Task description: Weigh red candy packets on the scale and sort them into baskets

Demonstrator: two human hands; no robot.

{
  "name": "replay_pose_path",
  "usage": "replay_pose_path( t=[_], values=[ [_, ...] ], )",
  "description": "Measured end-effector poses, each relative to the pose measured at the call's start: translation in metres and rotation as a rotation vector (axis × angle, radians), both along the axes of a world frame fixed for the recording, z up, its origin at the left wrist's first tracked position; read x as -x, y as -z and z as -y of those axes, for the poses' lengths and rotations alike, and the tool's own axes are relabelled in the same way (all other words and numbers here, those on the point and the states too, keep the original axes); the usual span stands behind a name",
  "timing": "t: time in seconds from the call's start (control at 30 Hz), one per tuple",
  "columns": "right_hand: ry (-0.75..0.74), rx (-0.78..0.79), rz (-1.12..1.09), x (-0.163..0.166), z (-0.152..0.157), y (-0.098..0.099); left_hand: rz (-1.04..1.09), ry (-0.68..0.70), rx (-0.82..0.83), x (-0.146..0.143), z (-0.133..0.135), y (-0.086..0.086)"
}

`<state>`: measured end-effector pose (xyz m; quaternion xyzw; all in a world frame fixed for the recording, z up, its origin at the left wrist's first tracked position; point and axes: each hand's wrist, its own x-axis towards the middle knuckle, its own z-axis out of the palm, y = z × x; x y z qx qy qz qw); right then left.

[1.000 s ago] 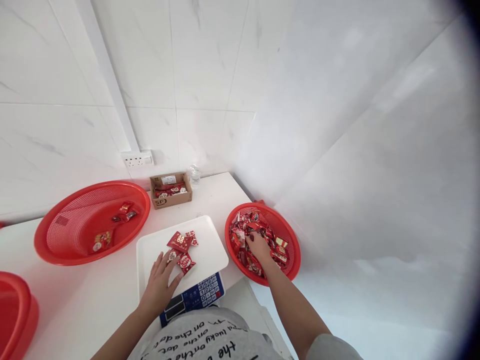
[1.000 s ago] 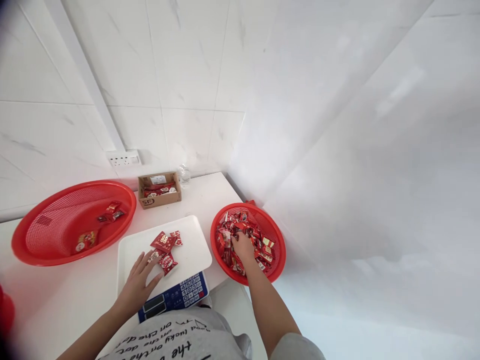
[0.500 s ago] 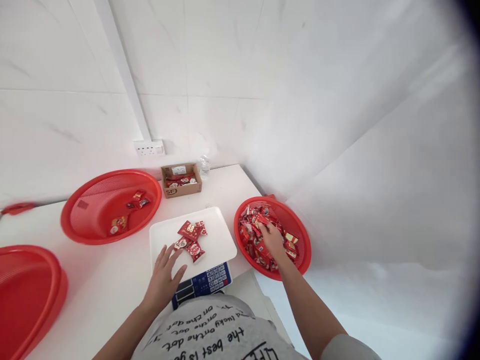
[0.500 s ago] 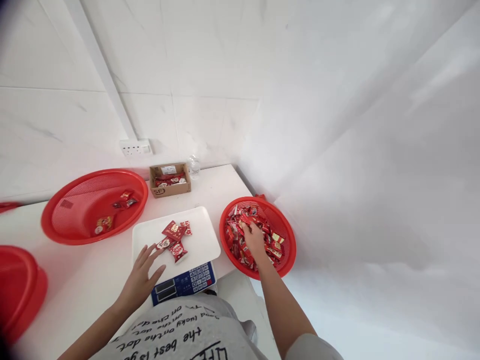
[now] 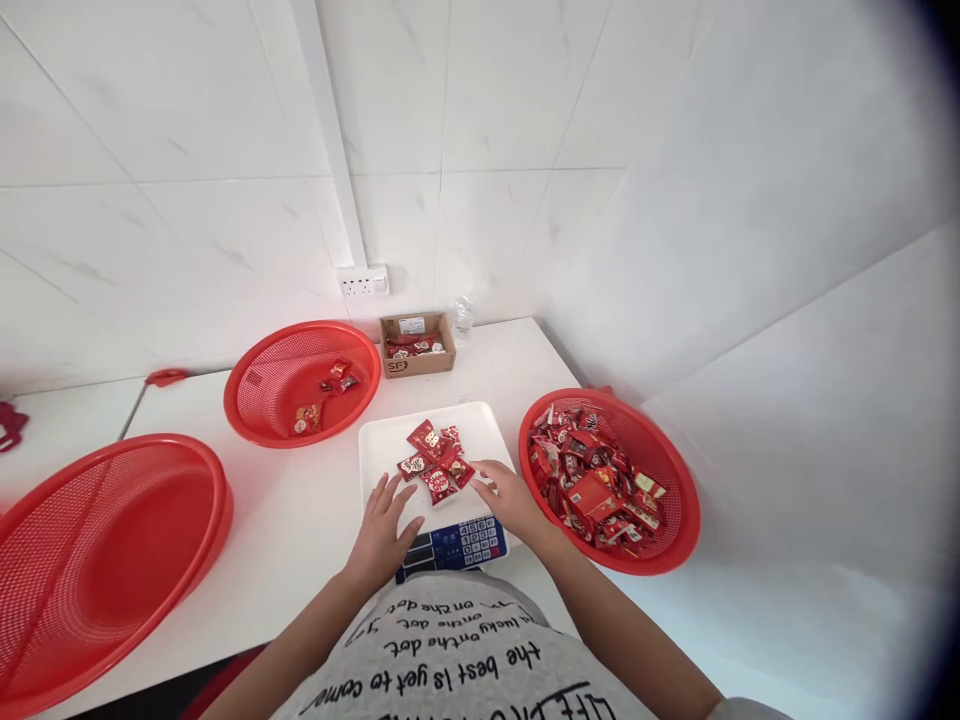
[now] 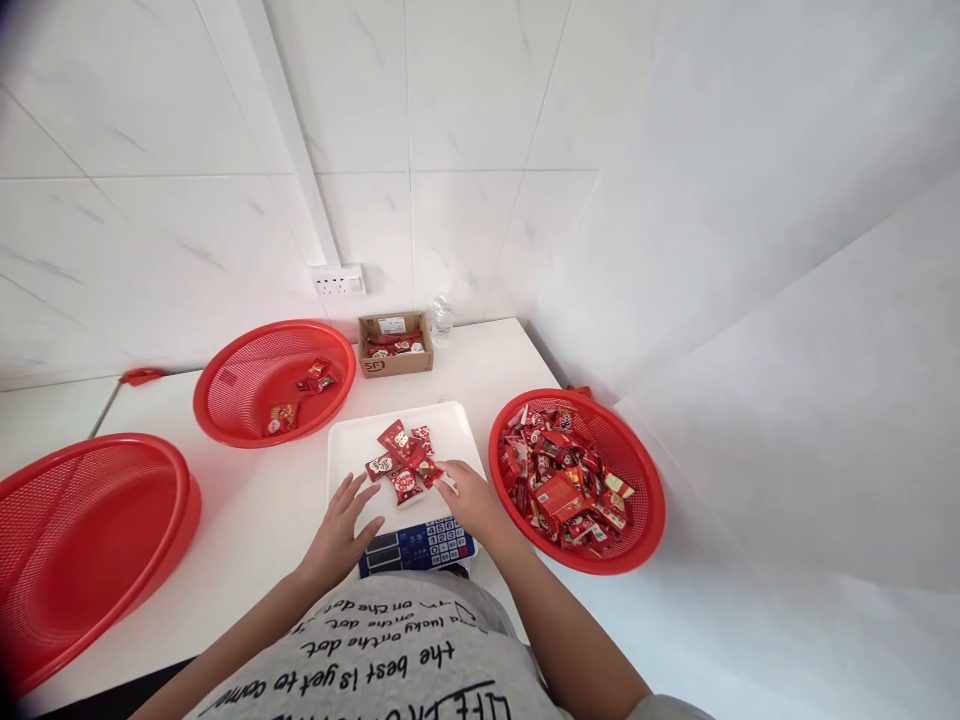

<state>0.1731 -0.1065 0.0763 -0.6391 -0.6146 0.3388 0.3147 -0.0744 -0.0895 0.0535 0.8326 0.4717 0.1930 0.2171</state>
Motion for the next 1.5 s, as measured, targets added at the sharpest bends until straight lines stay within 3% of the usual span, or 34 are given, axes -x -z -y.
replay_pose_path(
  t=[0.27,0.5,0.6,0.77,0.9,1.07,1.2,1.3,1.5],
  values=[
    [-0.028,-0.029,0.26,0.011,0.002,0.003,-0.024,0.028,-0.01,-0.001,0.001,0.007],
    [-0.187,-0.05,0.366,0.019,0.0,0.007,-0.125,0.106,0.014,-0.015,0.0,0.009],
    [-0.102,-0.107,0.358,0.011,0.002,0.015,-0.15,0.115,0.029,-0.017,0.0,0.009],
    [0.183,-0.207,0.462,-0.021,0.01,0.034,-0.165,0.09,0.052,-0.014,-0.006,0.004],
    [0.334,-0.2,0.559,-0.043,0.022,0.051,-0.169,0.094,0.04,-0.028,-0.022,-0.005],
    [0.365,-0.167,0.577,-0.055,0.031,0.063,-0.227,0.089,0.047,-0.067,-0.045,-0.019],
    [0.37,-0.132,0.579,-0.058,0.033,0.066,-0.308,0.046,0.147,-0.091,-0.055,-0.021],
    [0.397,-0.129,0.579,-0.061,0.034,0.068,-0.378,0.057,0.214,-0.095,-0.059,-0.016],
    [0.411,-0.107,0.547,-0.066,0.037,0.07,-0.417,0.102,0.172,-0.093,-0.058,-0.011]
  ],
)
